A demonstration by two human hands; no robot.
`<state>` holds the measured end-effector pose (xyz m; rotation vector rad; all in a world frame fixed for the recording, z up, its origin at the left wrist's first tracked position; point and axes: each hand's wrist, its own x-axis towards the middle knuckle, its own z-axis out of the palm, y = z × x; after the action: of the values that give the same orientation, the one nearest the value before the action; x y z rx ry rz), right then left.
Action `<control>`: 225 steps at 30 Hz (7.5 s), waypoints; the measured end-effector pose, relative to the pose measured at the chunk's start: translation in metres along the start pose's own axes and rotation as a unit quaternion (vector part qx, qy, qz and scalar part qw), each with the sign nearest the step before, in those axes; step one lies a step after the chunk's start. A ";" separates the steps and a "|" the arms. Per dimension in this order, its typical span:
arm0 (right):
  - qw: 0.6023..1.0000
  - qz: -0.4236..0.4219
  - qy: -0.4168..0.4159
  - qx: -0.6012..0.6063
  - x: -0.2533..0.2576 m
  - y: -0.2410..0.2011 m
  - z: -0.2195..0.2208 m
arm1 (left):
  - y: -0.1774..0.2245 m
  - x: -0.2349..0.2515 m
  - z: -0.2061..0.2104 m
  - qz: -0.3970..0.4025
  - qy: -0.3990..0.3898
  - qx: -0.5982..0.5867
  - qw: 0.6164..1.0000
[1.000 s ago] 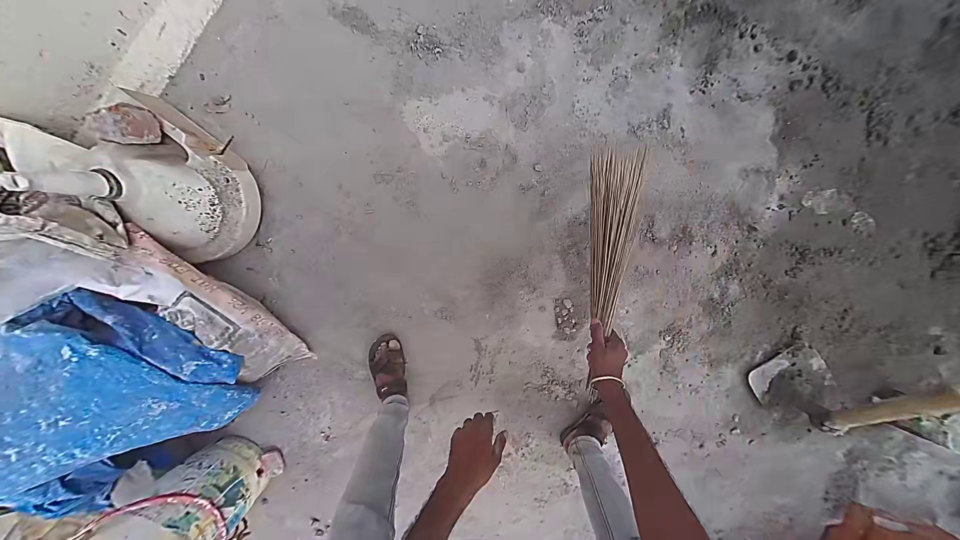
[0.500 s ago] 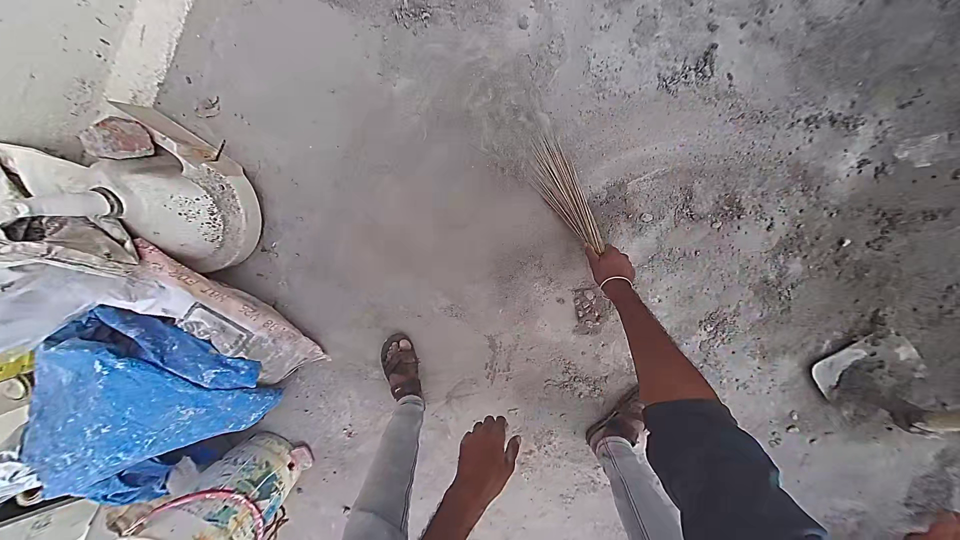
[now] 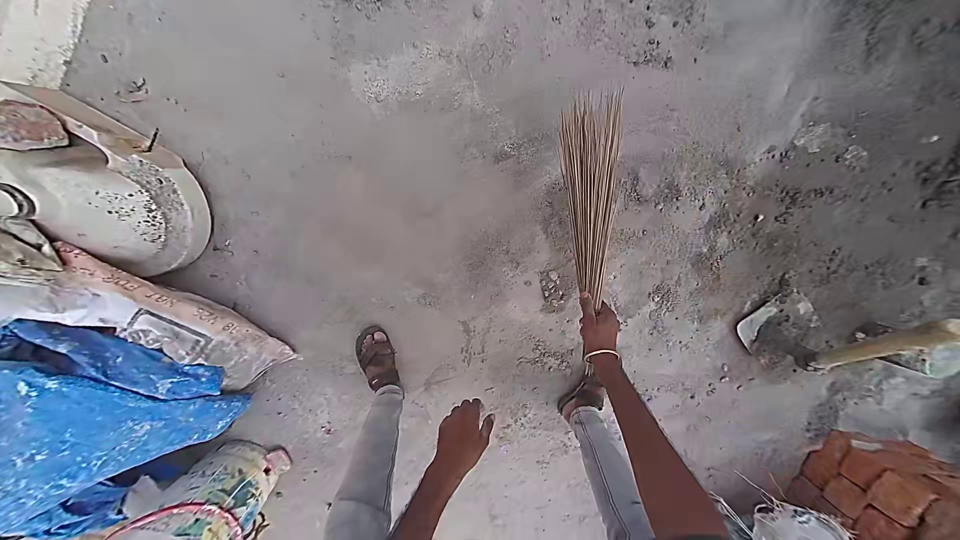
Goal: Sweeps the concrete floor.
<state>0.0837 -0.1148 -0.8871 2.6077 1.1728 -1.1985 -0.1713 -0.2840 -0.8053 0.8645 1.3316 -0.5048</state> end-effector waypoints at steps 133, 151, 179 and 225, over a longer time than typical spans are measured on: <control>0.876 -0.051 -0.145 -0.458 -0.093 -0.029 -0.089 | -0.004 0.013 0.040 0.019 0.084 -0.078 0.993; 0.927 0.134 0.102 -0.335 0.016 0.059 -0.264 | 0.004 0.010 0.036 0.015 0.064 -0.077 0.995; 0.885 -0.015 -0.158 -0.439 0.002 0.008 -0.062 | -0.003 0.022 0.044 0.003 0.070 -0.063 0.996; 0.928 0.040 -0.088 -0.360 0.118 0.004 -0.091 | -0.006 0.013 0.032 0.014 0.088 -0.089 0.992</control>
<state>0.1937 -0.0145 -0.9031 1.9343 1.1664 -0.7593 -0.1533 -0.3113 -0.8192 0.7909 1.4993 -0.2877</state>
